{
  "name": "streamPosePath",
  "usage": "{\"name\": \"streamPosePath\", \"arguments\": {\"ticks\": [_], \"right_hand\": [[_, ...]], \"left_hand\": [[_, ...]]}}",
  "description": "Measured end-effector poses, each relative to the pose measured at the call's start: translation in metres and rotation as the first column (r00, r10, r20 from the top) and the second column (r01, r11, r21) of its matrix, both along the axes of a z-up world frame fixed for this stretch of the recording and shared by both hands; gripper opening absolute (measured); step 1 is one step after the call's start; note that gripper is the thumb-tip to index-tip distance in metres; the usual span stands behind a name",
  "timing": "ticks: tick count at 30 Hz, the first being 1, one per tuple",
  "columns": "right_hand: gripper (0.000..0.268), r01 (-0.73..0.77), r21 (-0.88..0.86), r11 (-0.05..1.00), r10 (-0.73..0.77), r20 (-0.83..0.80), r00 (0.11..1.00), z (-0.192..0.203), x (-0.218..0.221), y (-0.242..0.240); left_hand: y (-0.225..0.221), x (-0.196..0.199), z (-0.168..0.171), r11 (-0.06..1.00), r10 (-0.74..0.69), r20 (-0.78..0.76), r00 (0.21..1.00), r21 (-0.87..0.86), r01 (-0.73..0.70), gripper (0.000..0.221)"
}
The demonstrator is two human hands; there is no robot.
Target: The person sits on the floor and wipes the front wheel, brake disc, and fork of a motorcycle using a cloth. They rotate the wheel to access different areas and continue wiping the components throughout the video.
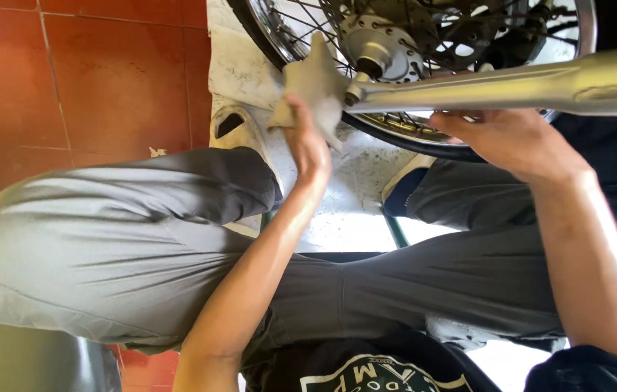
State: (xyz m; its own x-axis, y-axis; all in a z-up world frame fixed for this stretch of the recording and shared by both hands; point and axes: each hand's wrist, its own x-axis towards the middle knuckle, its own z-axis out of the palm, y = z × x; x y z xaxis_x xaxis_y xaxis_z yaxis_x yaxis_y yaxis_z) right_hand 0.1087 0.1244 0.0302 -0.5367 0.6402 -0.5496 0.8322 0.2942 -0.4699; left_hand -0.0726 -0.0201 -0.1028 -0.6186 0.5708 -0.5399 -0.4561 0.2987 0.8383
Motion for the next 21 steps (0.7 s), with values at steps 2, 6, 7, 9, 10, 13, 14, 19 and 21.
{"name": "streamPosePath", "arguments": {"ticks": [2, 6, 7, 9, 10, 13, 14, 19, 21], "right_hand": [[0.056, 0.265, -0.445, 0.855, -0.428, -0.318, 0.846, -0.001, -0.011, -0.005], [0.051, 0.167, -0.523, 0.836, -0.454, -0.486, 0.747, -0.012, -0.021, -0.014], [0.042, 0.204, -0.508, 0.837, -0.473, -0.483, 0.737, -0.013, -0.023, -0.017], [0.034, 0.241, -0.491, 0.837, -0.491, -0.480, 0.727, -0.015, -0.025, -0.019], [0.034, 0.230, -0.477, 0.848, -0.476, -0.494, 0.728, -0.016, -0.025, -0.018], [0.033, 0.231, -0.462, 0.856, -0.463, -0.488, 0.740, -0.015, -0.027, -0.016], [0.034, 0.244, -0.465, 0.851, -0.469, -0.465, 0.751, -0.014, -0.028, -0.017], [0.034, 0.252, -0.476, 0.843, -0.485, -0.467, 0.739, -0.012, -0.028, -0.018], [0.034, 0.257, -0.487, 0.835, -0.497, -0.467, 0.731, -0.013, -0.027, -0.019]], "left_hand": [[0.004, -0.015, 0.017, 0.945, 0.136, 0.057, 0.989, -0.306, -0.112, 0.097], [-0.003, -0.008, -0.023, 0.961, 0.106, 0.020, 0.994, -0.258, -0.097, 0.111], [-0.004, -0.007, -0.034, 0.975, 0.061, 0.105, 0.993, -0.220, -0.037, 0.099], [-0.002, -0.005, -0.042, 0.984, 0.014, 0.190, 0.982, -0.175, 0.020, 0.087], [0.001, -0.005, -0.037, 0.968, -0.013, 0.250, 0.968, -0.240, 0.075, 0.077], [0.007, -0.007, -0.020, 0.953, -0.012, 0.308, 0.951, -0.283, 0.103, 0.078], [0.007, -0.008, -0.014, 0.959, 0.013, 0.305, 0.952, -0.273, 0.075, 0.087], [0.001, -0.006, -0.025, 0.967, 0.128, 0.386, 0.914, -0.253, -0.028, 0.079], [0.000, -0.006, -0.026, 0.971, 0.119, 0.397, 0.910, -0.236, -0.024, 0.073]]}}
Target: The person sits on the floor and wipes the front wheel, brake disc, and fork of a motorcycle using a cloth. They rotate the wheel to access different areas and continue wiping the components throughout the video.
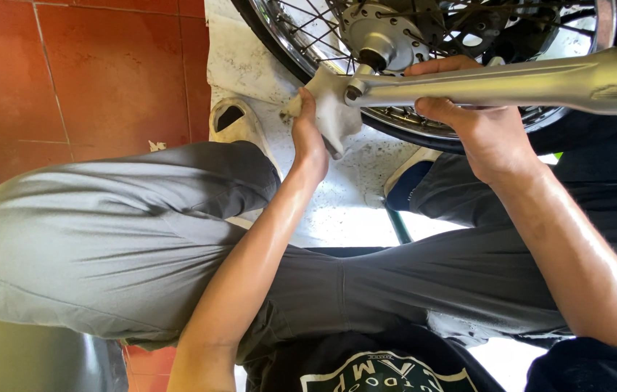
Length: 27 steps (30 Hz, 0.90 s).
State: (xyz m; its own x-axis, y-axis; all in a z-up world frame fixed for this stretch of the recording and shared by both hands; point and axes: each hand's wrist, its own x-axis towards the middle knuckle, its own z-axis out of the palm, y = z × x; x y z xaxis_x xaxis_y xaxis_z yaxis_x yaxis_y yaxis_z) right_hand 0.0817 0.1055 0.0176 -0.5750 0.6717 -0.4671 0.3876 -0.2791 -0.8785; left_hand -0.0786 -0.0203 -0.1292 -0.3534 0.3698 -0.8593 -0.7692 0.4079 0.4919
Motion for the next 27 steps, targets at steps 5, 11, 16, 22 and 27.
{"name": "streamPosePath", "arguments": {"ticks": [5, 11, 16, 22, 27], "right_hand": [[0.036, -0.020, 0.028, 0.999, 0.020, -0.005, 1.000, 0.001, -0.002, 0.001], [0.033, -0.098, 0.150, 0.984, 0.095, 0.028, 0.995, -0.002, 0.003, 0.001], [0.055, -0.016, 0.086, 0.996, 0.025, -0.097, 0.995, -0.009, 0.006, -0.005], [0.047, 0.034, 0.115, 0.993, 0.001, -0.286, 0.958, -0.018, 0.007, -0.012], [0.018, 0.132, -0.115, 0.985, -0.169, -0.418, 0.892, -0.016, 0.005, -0.013]], "left_hand": [[0.015, -0.007, -0.002, 0.984, -0.106, 0.041, 0.993, 0.146, 0.099, 0.084], [0.013, 0.001, -0.020, 0.978, -0.114, -0.025, 0.993, 0.173, 0.116, 0.079], [0.013, -0.002, -0.005, 0.963, -0.235, -0.185, 0.954, 0.092, 0.255, 0.088], [0.010, 0.002, 0.004, 0.988, -0.139, -0.212, 0.967, 0.040, 0.150, 0.070], [0.001, 0.011, 0.043, 1.000, -0.017, -0.254, 0.967, -0.009, 0.015, 0.050]]}}
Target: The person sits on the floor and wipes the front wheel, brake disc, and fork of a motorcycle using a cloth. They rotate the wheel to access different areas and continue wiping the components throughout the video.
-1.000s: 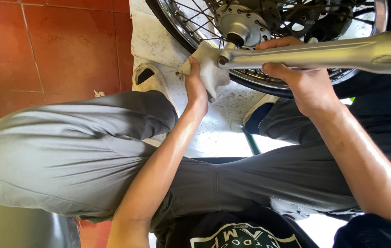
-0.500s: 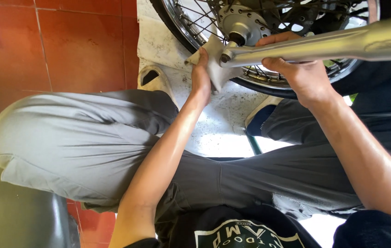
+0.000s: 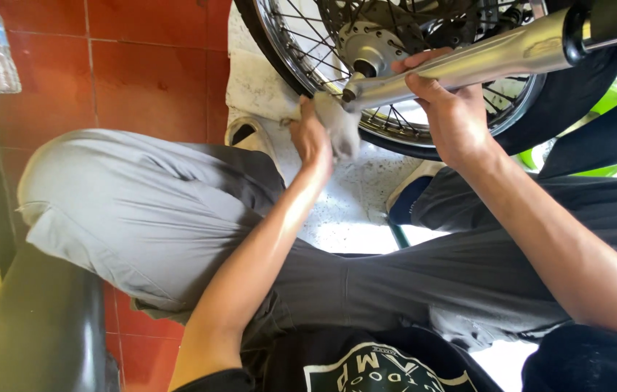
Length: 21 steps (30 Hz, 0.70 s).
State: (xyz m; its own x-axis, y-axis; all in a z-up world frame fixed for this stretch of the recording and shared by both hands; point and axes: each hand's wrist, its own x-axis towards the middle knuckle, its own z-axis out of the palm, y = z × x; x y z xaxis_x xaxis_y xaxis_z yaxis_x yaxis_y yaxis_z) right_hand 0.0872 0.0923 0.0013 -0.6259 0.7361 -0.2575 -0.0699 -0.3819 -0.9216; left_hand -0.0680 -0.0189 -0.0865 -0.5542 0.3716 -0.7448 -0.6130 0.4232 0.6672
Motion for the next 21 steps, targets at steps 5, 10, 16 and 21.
{"name": "streamPosePath", "arguments": {"ticks": [5, 10, 16, 21], "right_hand": [[0.021, -0.060, 0.210, 0.976, 0.024, 0.171, 0.985, 0.009, 0.002, -0.001], [0.024, -0.065, 0.126, 0.990, 0.047, 0.146, 0.988, 0.012, 0.001, -0.004], [0.043, 0.290, 0.148, 0.946, -0.303, 0.076, 0.950, -0.009, 0.011, -0.048], [0.076, 0.182, 0.130, 0.975, -0.209, 0.244, 0.947, 0.061, 0.000, -0.099]], "left_hand": [[0.002, 0.005, 0.072, 0.969, -0.117, -0.445, 0.888, 0.144, 0.200, 0.064], [0.014, 0.021, 0.078, 0.795, -0.222, -0.559, 0.799, 0.370, 0.480, 0.048], [-0.020, 0.012, 0.142, 0.496, -0.666, -0.396, 0.632, 0.398, 0.772, 0.042], [-0.015, -0.001, 0.144, 0.315, -0.727, -0.633, 0.267, 0.040, 0.948, 0.067]]}}
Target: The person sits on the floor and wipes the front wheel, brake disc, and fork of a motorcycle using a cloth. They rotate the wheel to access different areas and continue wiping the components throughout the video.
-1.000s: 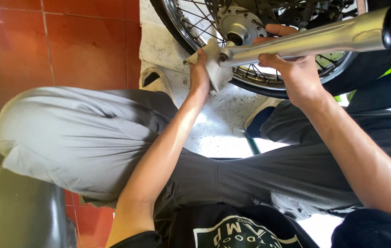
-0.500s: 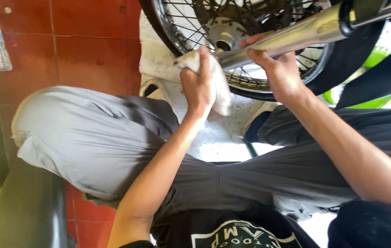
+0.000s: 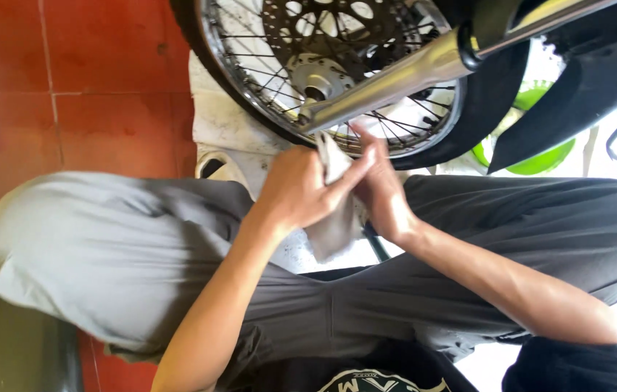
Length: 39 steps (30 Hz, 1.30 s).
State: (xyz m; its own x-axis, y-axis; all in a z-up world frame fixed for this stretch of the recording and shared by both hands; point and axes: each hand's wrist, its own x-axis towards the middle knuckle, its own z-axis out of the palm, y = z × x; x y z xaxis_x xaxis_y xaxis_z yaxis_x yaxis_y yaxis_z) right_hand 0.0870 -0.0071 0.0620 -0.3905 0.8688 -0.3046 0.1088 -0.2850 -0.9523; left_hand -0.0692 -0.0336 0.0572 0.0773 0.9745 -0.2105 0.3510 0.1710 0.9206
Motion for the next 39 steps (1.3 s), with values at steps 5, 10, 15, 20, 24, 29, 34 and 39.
{"name": "streamPosePath", "arguments": {"ticks": [5, 10, 15, 20, 24, 29, 34, 39], "right_hand": [[0.042, -0.296, 0.002, 0.955, 0.296, -0.060, 0.953, -0.055, 0.026, 0.013], [0.022, -0.178, -0.118, 0.977, 0.183, 0.034, 0.983, -0.043, 0.014, 0.021], [0.015, 0.349, -0.360, 0.865, -0.303, 0.178, 0.936, -0.102, 0.020, 0.014], [0.023, 0.603, -0.346, 0.718, -0.578, 0.185, 0.795, -0.106, 0.020, 0.037], [0.026, 0.622, -0.346, 0.702, -0.646, 0.055, 0.761, -0.139, 0.028, 0.074], [0.034, 0.562, -0.475, 0.677, -0.642, -0.009, 0.767, -0.121, 0.007, 0.091], [0.051, 0.538, -0.641, 0.548, -0.726, -0.045, 0.686, -0.065, -0.006, 0.089], [0.045, 0.626, -0.636, 0.450, -0.807, 0.009, 0.590, -0.035, 0.010, 0.082]], "left_hand": [[0.013, -0.004, 0.016, 0.996, 0.077, -0.222, 0.972, 0.052, -0.067, 0.073], [0.026, -0.006, -0.038, 0.908, 0.384, -0.323, 0.865, 0.300, -0.291, 0.041], [0.046, 0.007, -0.064, 0.801, 0.422, -0.136, 0.896, 0.519, -0.298, 0.028], [0.046, 0.022, -0.080, 0.976, 0.165, -0.225, 0.960, 0.176, -0.126, 0.056], [0.048, 0.014, -0.089, 0.977, 0.149, -0.219, 0.964, 0.183, -0.109, 0.048], [0.058, 0.021, -0.107, 0.976, 0.207, -0.265, 0.942, 0.127, -0.178, 0.043], [0.077, 0.018, -0.138, 0.978, 0.203, -0.298, 0.933, 0.104, -0.179, 0.046], [0.077, 0.034, -0.105, 0.958, 0.273, -0.310, 0.911, 0.176, -0.227, 0.034]]}}
